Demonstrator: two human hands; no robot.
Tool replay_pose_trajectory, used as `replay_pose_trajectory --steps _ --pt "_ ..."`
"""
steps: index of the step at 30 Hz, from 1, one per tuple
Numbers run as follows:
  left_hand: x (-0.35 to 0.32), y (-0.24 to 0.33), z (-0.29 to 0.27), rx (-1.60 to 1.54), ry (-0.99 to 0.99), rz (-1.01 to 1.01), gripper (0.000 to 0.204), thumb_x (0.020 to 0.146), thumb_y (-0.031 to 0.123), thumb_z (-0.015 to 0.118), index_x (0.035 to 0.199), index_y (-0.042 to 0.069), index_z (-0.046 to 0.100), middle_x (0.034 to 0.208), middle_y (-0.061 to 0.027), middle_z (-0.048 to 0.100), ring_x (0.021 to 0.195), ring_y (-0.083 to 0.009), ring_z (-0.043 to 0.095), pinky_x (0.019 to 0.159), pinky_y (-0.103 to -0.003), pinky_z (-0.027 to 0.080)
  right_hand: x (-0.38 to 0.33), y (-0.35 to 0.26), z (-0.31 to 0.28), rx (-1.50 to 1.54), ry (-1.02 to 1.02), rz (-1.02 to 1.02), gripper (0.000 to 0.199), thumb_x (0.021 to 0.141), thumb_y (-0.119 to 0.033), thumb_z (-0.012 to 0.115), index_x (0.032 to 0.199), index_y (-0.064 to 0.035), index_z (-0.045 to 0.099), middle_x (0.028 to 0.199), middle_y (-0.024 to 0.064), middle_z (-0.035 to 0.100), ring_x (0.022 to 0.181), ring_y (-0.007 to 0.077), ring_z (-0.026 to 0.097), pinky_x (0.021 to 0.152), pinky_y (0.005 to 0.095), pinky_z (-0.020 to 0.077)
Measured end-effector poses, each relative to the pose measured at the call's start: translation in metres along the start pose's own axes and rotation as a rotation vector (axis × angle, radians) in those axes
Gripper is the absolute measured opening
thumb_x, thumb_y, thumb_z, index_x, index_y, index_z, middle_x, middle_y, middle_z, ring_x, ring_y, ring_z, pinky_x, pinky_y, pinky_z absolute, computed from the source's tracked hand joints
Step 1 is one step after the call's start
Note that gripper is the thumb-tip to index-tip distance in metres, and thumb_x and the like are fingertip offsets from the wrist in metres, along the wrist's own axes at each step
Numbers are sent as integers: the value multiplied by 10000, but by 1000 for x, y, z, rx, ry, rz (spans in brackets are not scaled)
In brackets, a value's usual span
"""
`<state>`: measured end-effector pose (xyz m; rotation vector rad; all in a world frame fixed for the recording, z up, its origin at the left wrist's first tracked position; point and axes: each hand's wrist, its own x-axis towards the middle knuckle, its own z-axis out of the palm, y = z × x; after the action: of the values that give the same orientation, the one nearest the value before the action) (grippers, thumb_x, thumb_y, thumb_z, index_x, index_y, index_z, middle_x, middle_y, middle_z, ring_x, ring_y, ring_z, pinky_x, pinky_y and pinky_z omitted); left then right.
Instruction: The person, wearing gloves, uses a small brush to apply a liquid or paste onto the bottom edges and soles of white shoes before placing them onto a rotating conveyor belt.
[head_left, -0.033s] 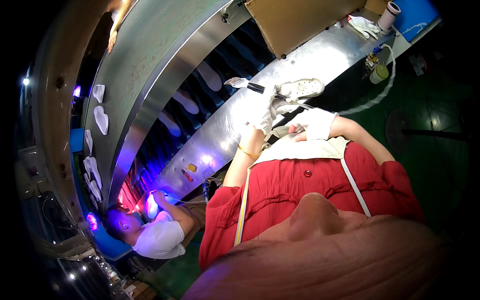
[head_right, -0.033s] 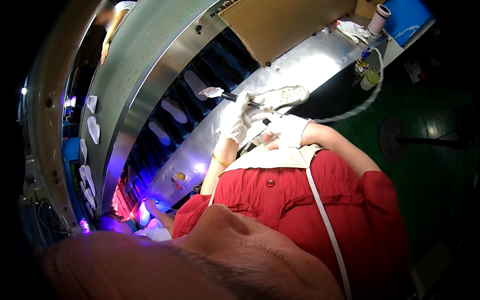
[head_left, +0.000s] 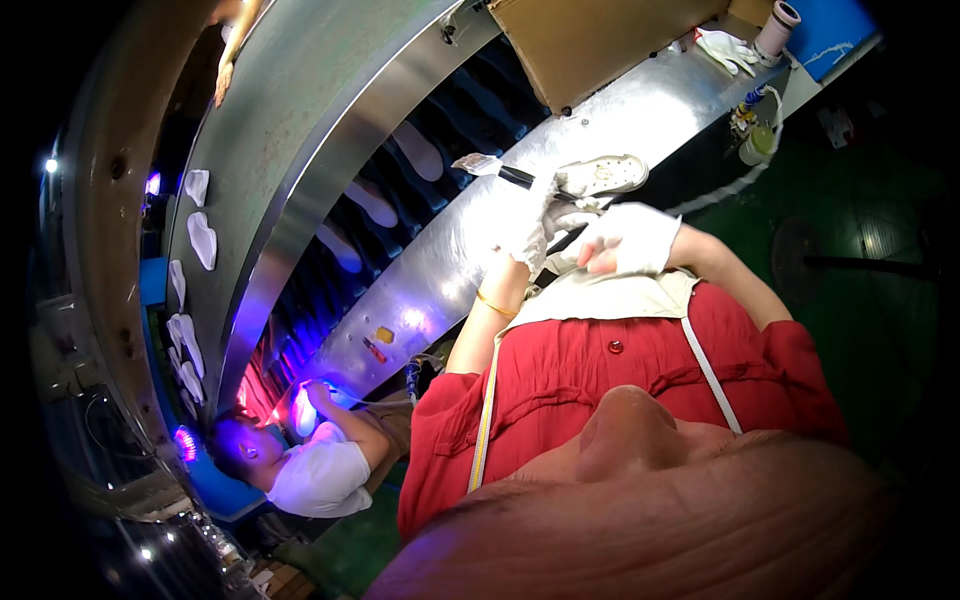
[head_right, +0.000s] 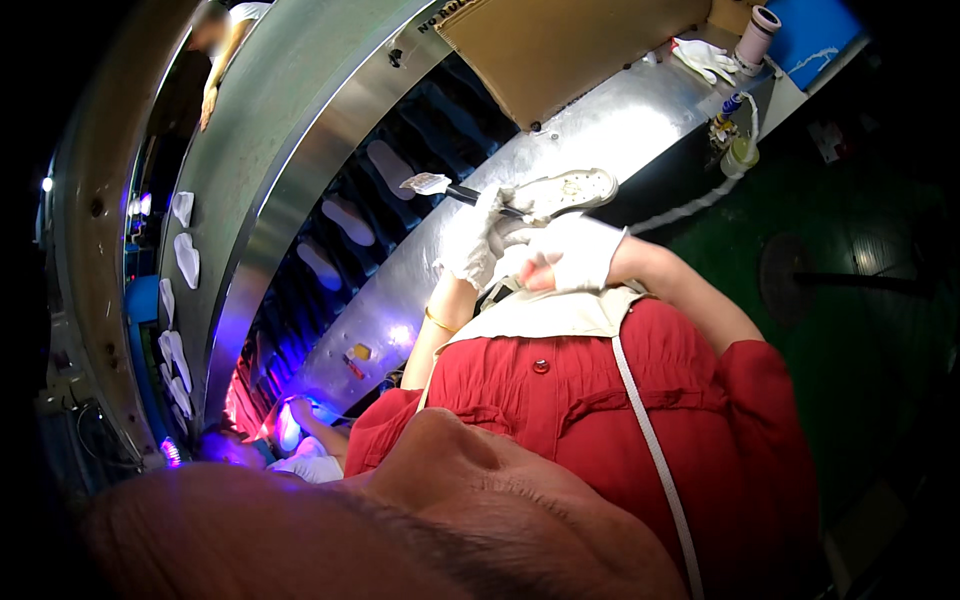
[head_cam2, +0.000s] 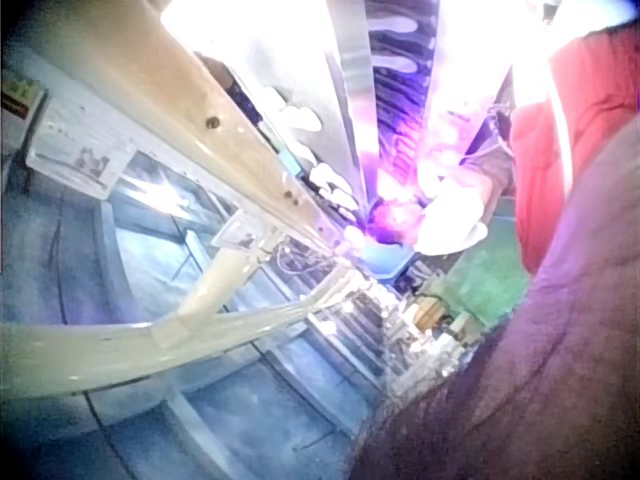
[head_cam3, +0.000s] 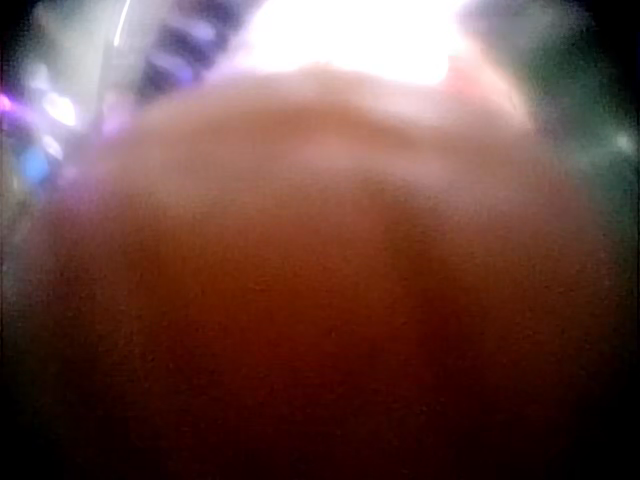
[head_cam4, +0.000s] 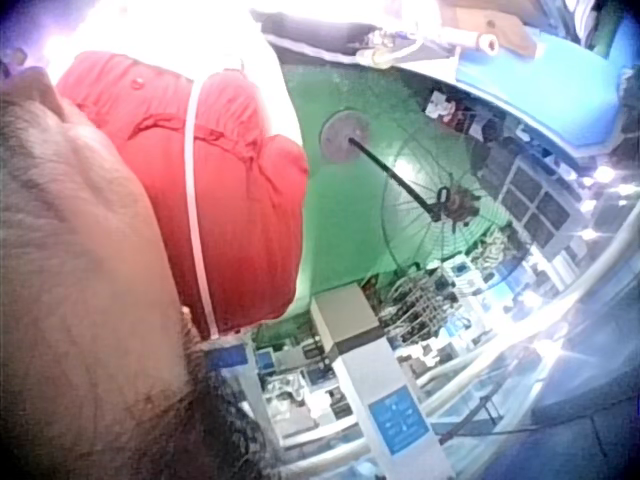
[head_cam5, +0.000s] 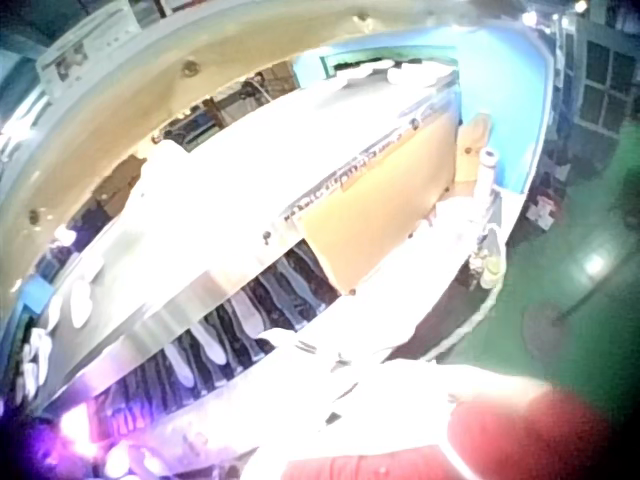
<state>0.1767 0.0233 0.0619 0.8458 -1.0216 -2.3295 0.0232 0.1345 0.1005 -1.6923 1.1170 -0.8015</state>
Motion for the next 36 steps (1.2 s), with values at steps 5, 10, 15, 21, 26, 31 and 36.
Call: replay_pose_trajectory --steps 5,10,15,21,26,31,36 --pt "-12 -17 16 65 22 -73 281 883 252 547 1012 2 543 921 -143 610 787 -295 619 686 -345 528 30 -15 -18 -15 475 264 151 786 -189 649 843 -50 659 678 71 633 689 159 609 608 267 469" --pt "-21 -23 15 -10 -44 -92 281 884 254 545 1012 3 539 924 -143 606 792 -292 617 686 -346 530 52 14 -10 -291 738 -215 137 768 -126 654 850 -16 645 762 116 636 679 211 610 618 295 478" --pt "-30 -26 12 -46 -42 -83 282 885 256 543 1012 5 535 926 -142 601 796 -289 615 686 -347 531 55 9 -7 -352 648 -168 147 795 -172 615 824 -30 642 739 130 625 679 249 601 630 304 468" --pt "-32 -28 12 -69 -46 -83 282 886 259 541 1013 7 531 929 -142 595 802 -285 612 686 -348 532 53 5 -7 -446 646 -185 134 791 -160 635 845 -38 641 743 115 637 654 237 613 609 287 480" --pt "-33 -31 14 -74 -46 -84 283 887 261 538 1013 8 527 932 -141 590 807 -281 610 686 -349 533 49 -1 -7 -628 652 -178 83 744 -135 591 723 -58 614 702 110 601 683 274 592 627 344 473" --pt "-35 -37 16 -77 -57 -104 283 888 263 536 1013 10 523 934 -141 586 812 -278 607 685 -351 534 47 7 -10 -792 735 -291 64 744 -125 583 710 -71 583 707 97 581 670 265 588 610 339 476" --pt "-40 -36 17 -77 -69 -123 283 889 265 534 1014 11 519 937 -141 581 817 -275 605 685 -352 536 47 20 -38 -1009 897 -367 52 753 -73 614 717 -44 591 670 99 581 597 264 567 544 329 460"
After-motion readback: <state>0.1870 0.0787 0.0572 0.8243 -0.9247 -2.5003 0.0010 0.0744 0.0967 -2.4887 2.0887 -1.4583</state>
